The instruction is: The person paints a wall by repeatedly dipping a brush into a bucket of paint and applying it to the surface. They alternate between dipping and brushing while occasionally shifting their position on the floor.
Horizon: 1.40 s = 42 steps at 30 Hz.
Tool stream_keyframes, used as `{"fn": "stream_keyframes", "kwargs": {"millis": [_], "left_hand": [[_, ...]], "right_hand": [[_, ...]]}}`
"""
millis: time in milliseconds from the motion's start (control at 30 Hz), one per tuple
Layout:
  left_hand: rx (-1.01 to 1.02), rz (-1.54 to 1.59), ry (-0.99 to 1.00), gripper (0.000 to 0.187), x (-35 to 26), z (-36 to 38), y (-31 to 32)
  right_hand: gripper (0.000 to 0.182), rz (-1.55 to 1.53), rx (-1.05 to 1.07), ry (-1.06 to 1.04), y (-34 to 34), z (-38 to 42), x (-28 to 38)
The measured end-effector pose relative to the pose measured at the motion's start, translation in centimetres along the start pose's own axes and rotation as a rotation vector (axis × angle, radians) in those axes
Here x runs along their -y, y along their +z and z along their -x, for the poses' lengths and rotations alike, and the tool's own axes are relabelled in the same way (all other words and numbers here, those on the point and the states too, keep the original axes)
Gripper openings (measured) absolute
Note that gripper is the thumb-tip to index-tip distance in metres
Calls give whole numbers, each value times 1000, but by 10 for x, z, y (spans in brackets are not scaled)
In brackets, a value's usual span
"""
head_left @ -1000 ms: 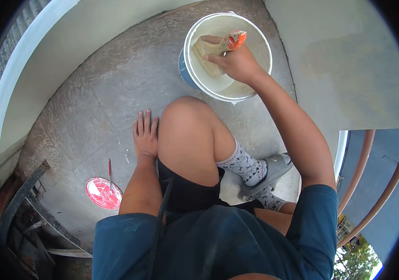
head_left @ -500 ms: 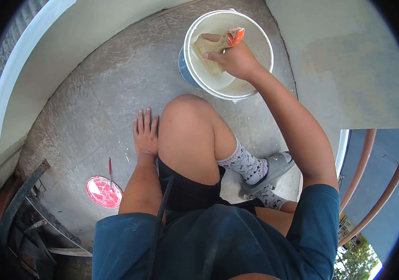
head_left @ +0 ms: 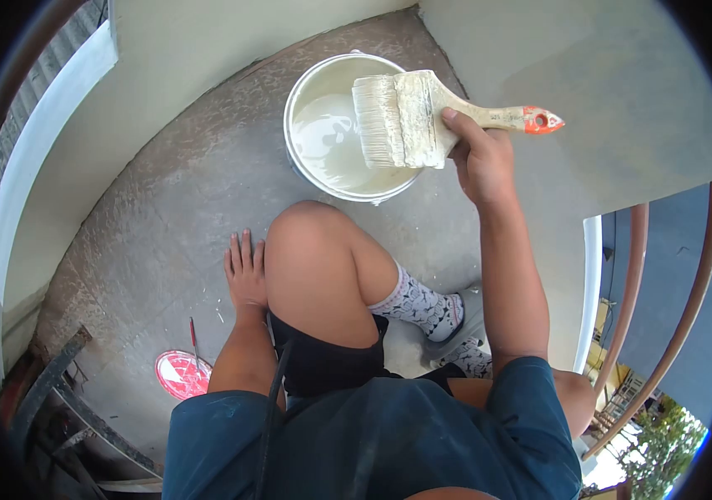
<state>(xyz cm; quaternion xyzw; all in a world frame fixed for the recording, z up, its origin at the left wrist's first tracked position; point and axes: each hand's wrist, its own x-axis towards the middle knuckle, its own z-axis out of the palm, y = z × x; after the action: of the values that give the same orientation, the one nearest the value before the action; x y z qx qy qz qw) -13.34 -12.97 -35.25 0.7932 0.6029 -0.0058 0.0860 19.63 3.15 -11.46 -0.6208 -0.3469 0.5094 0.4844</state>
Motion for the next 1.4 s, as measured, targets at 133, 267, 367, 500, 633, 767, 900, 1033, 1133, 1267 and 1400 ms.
{"fn": "stream_keyframes", "kwargs": {"millis": [133,267,367,500,633,767,900,1033,1133,1267,1400], "left_hand": [[-122,-33,49,47,2,1,7],[-157,-37,65,48,5,0,10],[-138,-25,67,48,4,0,7],[-167,-8,98,48,7,3,13],[-180,-25,86,47,9,1,17],[-181,-43,93,46,10,1,17],[-139,-21,56,47,0,0,-1],[62,1,-16,49,2,0,0],[29,2,-7,49,4,2,6],[10,-10,-4,49,4,1,8],[63,-4,-20,49,2,1,1]], "right_hand": [[39,-545,-41,50,-3,6,-21],[40,-412,15,-2,-2,9,-15],[42,241,-47,-406,9,28,-2],[39,737,214,-686,23,17,-28],[37,579,137,-791,35,19,-18],[36,675,208,-643,33,10,-29],[33,675,135,-676,30,11,-31],[37,577,79,-283,27,11,-32],[38,309,-18,-191,26,11,-21],[41,-244,-56,-69,23,10,-13],[39,-488,-99,-133,28,26,-8]]}}
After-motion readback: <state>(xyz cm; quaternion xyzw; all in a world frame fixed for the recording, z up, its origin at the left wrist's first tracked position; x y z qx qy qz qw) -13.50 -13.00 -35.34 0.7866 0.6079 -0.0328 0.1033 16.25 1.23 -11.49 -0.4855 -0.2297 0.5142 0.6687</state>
